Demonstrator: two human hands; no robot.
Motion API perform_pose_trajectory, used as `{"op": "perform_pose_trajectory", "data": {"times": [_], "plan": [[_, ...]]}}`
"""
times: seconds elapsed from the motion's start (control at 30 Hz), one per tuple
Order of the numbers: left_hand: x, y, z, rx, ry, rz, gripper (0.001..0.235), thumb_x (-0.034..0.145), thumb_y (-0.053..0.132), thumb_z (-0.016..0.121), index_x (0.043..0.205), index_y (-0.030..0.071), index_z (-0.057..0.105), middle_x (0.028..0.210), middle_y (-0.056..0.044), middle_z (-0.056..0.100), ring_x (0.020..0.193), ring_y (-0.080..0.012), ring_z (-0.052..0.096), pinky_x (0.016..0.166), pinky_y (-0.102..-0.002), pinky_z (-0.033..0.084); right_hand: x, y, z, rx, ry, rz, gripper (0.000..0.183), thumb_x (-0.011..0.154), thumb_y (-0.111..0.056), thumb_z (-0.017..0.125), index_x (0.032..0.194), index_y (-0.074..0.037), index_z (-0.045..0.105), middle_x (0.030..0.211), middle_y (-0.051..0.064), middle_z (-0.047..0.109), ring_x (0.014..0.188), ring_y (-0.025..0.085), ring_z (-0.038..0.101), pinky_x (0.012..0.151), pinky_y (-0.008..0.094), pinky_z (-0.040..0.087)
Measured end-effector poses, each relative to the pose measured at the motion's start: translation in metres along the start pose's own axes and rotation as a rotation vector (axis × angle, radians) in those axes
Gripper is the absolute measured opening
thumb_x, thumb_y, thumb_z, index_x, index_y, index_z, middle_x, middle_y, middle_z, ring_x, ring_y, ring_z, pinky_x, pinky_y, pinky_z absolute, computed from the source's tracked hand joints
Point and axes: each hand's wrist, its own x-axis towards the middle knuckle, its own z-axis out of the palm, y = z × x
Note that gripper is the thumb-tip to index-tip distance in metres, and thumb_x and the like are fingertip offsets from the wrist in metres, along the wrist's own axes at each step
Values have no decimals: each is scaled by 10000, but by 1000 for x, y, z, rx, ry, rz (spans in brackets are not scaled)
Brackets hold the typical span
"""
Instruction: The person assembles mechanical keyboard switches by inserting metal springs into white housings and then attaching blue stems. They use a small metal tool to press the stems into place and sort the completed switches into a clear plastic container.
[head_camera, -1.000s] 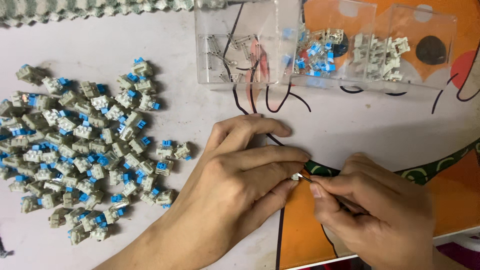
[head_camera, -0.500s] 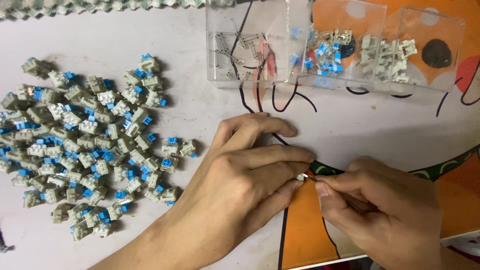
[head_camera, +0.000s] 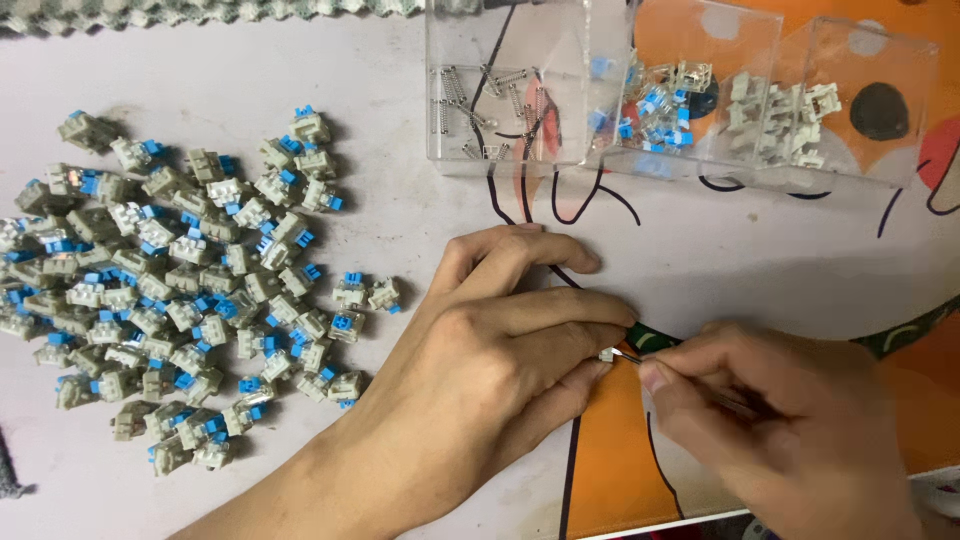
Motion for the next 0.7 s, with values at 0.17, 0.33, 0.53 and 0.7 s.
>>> {"op": "perform_pose_trajectory", "data": {"times": [0.17,0.33,0.53,0.7], "plan": [[1,-1,0,4,-16,6,183,1158,98,664,1190,-12,806,1349,-26,786,1416,-364,593,1206,-509,407,29,15,-2,-104,57,-491,60,981,-129,818,930,-162,815,600,-26,496,530,165,425,575,320,447],[3,0,-2,10,-17,20,180,1162,96,660,1195,-7,805,1337,-31,780,1400,-370,593,1201,-516,415,64,27,-10,-38,-27,-1000,109,944,23,834,992,-9,741,765,36,576,630,235,468,602,428,433],[4,0,-2,9,-16,19,169,1160,92,673,1190,-15,800,1343,-26,781,1406,-369,595,1208,-513,413,54,8,-20,11,-194,-453,148,914,-152,806,780,-211,827,506,-61,438,487,108,375,502,320,333],[3,-1,-2,2,-16,20,168,1155,90,683,1198,-16,806,1348,-38,783,1412,-376,593,1205,-524,411,57,20,-15,-51,-104,-663,131,905,-67,823,860,-154,737,600,-46,509,552,173,418,555,351,420]]}}
